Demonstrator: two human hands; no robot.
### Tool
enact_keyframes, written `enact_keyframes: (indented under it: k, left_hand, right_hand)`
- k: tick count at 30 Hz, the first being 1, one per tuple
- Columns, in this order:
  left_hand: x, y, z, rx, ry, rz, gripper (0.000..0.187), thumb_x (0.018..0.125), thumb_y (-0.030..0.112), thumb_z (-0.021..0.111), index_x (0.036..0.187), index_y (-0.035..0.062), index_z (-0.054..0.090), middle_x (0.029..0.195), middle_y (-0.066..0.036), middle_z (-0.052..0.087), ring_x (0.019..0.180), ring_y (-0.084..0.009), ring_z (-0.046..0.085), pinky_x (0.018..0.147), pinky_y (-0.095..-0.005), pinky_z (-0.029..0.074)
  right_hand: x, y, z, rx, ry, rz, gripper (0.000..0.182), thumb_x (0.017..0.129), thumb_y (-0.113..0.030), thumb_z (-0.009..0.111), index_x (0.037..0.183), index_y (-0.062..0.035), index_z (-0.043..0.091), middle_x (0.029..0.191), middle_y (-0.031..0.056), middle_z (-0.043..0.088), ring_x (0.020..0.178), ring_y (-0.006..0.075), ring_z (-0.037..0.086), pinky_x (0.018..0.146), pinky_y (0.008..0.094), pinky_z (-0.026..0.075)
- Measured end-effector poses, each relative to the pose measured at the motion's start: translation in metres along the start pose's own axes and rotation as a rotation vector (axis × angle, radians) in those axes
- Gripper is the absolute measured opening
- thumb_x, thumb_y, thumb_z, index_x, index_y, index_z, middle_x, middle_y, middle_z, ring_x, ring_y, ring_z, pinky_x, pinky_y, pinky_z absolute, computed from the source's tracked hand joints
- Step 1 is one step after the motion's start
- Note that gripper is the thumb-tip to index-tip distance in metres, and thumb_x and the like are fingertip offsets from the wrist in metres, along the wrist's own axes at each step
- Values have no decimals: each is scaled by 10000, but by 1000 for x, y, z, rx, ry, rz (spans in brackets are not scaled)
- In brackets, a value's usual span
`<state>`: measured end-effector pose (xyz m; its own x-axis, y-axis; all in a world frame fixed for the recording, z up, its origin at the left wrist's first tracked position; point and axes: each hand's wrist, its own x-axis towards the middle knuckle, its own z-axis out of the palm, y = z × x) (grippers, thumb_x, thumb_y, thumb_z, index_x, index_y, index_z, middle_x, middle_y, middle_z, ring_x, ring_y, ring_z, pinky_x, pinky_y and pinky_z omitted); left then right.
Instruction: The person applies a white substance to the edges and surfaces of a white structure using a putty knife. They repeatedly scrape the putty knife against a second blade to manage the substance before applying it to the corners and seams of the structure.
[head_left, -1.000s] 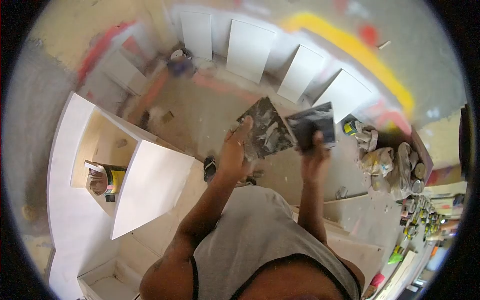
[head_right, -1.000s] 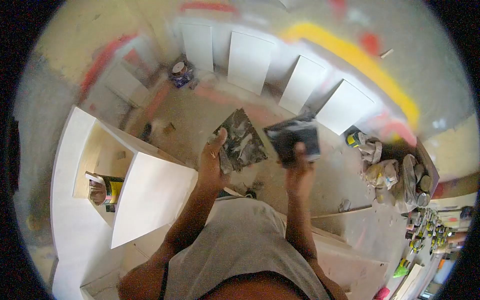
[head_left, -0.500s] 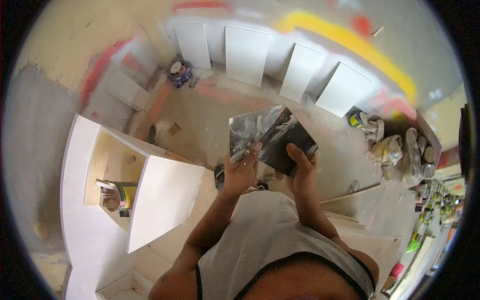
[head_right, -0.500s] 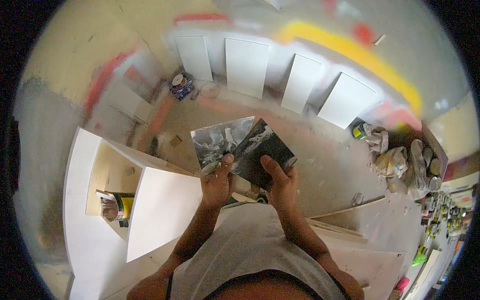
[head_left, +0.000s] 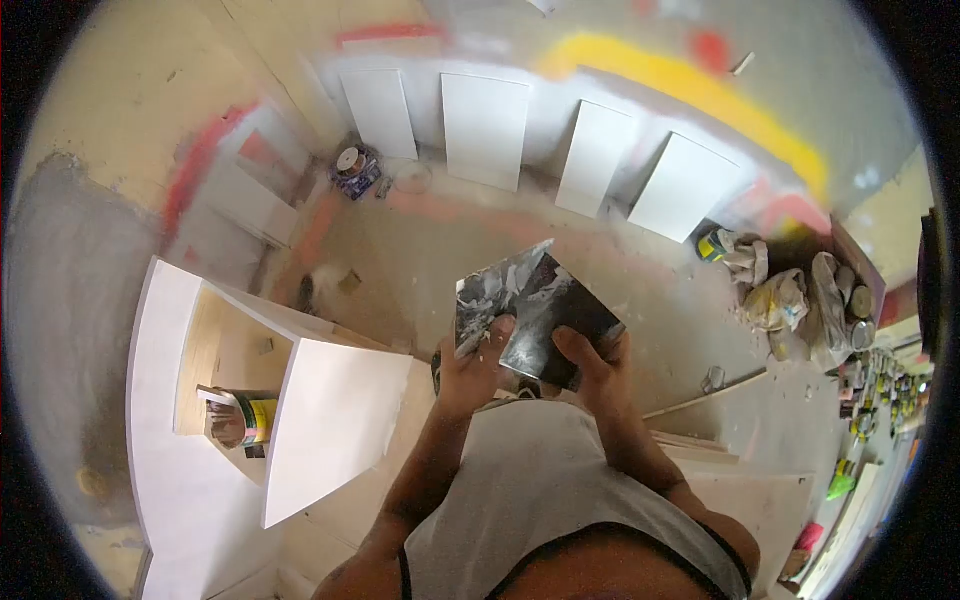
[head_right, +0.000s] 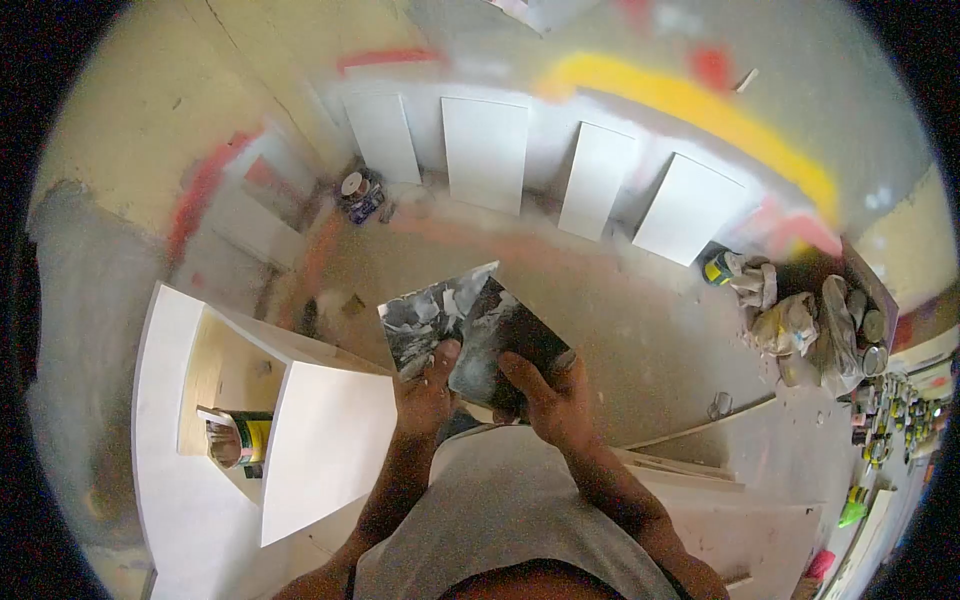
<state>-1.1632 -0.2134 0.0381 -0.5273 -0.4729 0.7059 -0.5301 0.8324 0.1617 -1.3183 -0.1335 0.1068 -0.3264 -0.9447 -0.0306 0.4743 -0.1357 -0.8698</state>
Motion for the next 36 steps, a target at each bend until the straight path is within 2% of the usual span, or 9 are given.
enact_keyframes:
  k: [2, 9, 12, 19, 25, 27, 30, 34, 36]
  left_hand:
    - [-1, 6, -1, -795, -24, -485, 238, 932, 68, 591, 1150, -25, 572, 1030, -44, 644, 952, -116, 574, 858, -263, 449]
    - [33, 11, -21, -1373, -22, -680, 450, 935, 87, 598, 1344, -37, 454, 1140, -107, 626, 1048, -153, 569, 918, -285, 435]
    - [49, 10, -39, -1334, -267, -1034, 440, 939, 75, 585, 1344, -38, 453, 1169, -124, 615, 1067, -159, 565, 928, -287, 431]
    - [42, 0, -33, -1173, -262, -821, 433, 943, 159, 591, 1337, 14, 484, 1102, -150, 635, 1025, -192, 590, 895, -310, 445]
    - [47, -6, -39, -946, -447, -881, 443, 944, 267, 589, 1318, 45, 503, 1072, -170, 636, 973, -223, 595, 880, -359, 448]
    - [53, -10, -41, -927, -676, -904, 456, 940, 266, 595, 1319, 34, 495, 1083, -163, 633, 994, -230, 588, 897, -356, 439]
    - [34, -5, -29, -1166, -522, -787, 342, 944, 233, 603, 1200, 9, 567, 959, -68, 664, 824, -150, 583, 755, -305, 488]
    - [30, 2, -12, -1032, -490, -817, 435, 946, 232, 596, 1308, 13, 495, 1052, -91, 629, 949, -199, 569, 865, -343, 440]
    - [33, 0, -7, -1155, -406, -1170, 409, 949, 259, 592, 1265, 10, 520, 1032, -88, 627, 950, -187, 567, 860, -338, 446]
  right_hand:
    - [-3, 1, -5, 11, 15, 123, 145, 898, -115, 639, 987, -7, 602, 842, 79, 654, 607, 164, 631, 452, 308, 497]
    - [5, 0, -7, -25, 49, 67, 150, 892, -115, 646, 990, -5, 622, 825, 59, 658, 631, 150, 630, 500, 297, 509]
    - [9, 4, -12, -104, 49, -22, 155, 890, -117, 650, 997, -4, 642, 869, 51, 670, 699, 139, 630, 589, 288, 520]
    - [15, 0, -16, -81, 4, 92, 181, 877, -84, 652, 1037, 3, 646, 942, 61, 681, 806, 146, 631, 706, 297, 520]
    - [23, 12, -27, -142, 13, 69, 174, 880, -86, 651, 1026, 7, 639, 933, 70, 683, 788, 144, 631, 695, 287, 521]
    - [24, 8, -28, -157, 14, 55, 170, 884, -93, 649, 1020, 10, 638, 932, 70, 682, 761, 142, 631, 672, 279, 522]
    - [27, -12, -28, -227, -34, 190, 172, 892, -109, 648, 1015, 10, 634, 893, 63, 681, 685, 134, 627, 604, 278, 527]
    - [27, -7, -27, -422, -56, 120, 165, 897, -126, 650, 997, 3, 629, 822, 52, 665, 618, 127, 618, 496, 283, 506]
    - [30, -6, -25, -401, 13, 107, 162, 900, -131, 649, 992, 1, 628, 810, 52, 659, 614, 124, 614, 480, 282, 497]
